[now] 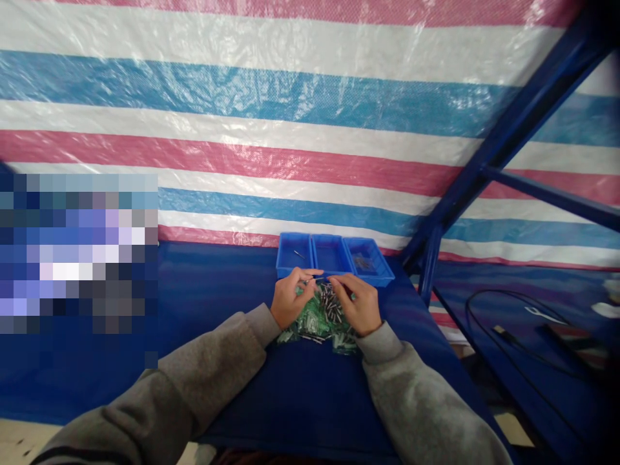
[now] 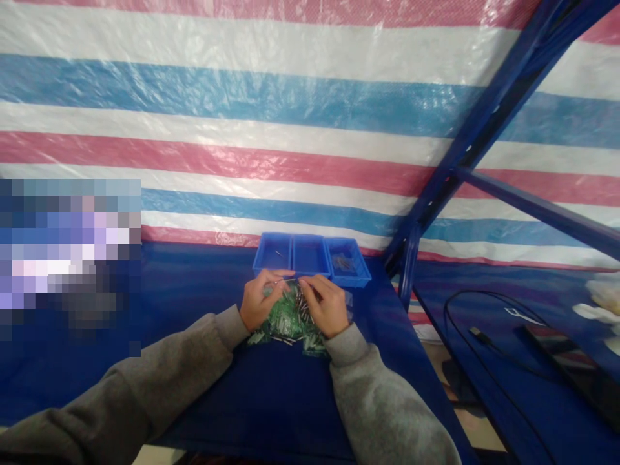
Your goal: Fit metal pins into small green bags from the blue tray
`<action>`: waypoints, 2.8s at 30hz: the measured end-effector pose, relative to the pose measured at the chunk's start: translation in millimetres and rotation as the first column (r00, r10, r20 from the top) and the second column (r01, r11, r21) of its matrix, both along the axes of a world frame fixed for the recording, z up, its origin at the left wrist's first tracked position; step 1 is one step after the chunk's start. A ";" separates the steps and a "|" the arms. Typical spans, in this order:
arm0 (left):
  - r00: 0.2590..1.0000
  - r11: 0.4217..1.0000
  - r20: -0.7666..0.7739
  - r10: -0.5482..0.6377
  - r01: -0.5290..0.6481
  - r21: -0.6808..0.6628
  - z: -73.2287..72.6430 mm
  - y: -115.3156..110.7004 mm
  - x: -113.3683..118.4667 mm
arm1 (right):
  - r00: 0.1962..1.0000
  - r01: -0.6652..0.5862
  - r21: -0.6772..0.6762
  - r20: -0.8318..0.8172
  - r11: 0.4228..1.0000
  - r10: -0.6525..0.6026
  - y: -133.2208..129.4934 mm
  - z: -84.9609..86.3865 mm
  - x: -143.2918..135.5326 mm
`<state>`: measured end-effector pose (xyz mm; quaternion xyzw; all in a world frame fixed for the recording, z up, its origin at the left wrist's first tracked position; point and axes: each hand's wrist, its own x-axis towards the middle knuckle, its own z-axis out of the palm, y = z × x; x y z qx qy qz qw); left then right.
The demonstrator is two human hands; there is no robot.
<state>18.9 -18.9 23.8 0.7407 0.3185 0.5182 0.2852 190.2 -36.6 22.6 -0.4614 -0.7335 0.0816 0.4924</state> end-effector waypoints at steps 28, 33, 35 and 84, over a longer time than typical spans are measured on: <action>0.977 0.984 -0.170 0.131 -0.107 0.143 2.3 13.9 -6.5 | 0.999 0.034 0.056 0.013 0.998 -0.034 -2.4 1.2 -1.8; 0.949 0.980 -0.259 0.179 -0.149 0.134 2.5 20.0 -6.0 | 0.997 0.066 0.066 0.031 0.996 -0.068 -1.6 1.9 -0.5; 0.948 0.978 -0.252 0.196 -0.172 0.115 0.2 22.3 -5.7 | 0.998 0.048 0.051 0.041 0.998 -0.050 -1.5 2.0 -0.3; 0.987 0.994 -0.123 0.105 -0.106 -0.001 -12.4 6.6 -1.4 | 0.988 -0.142 -0.337 -0.111 0.931 0.110 20.6 -7.9 7.4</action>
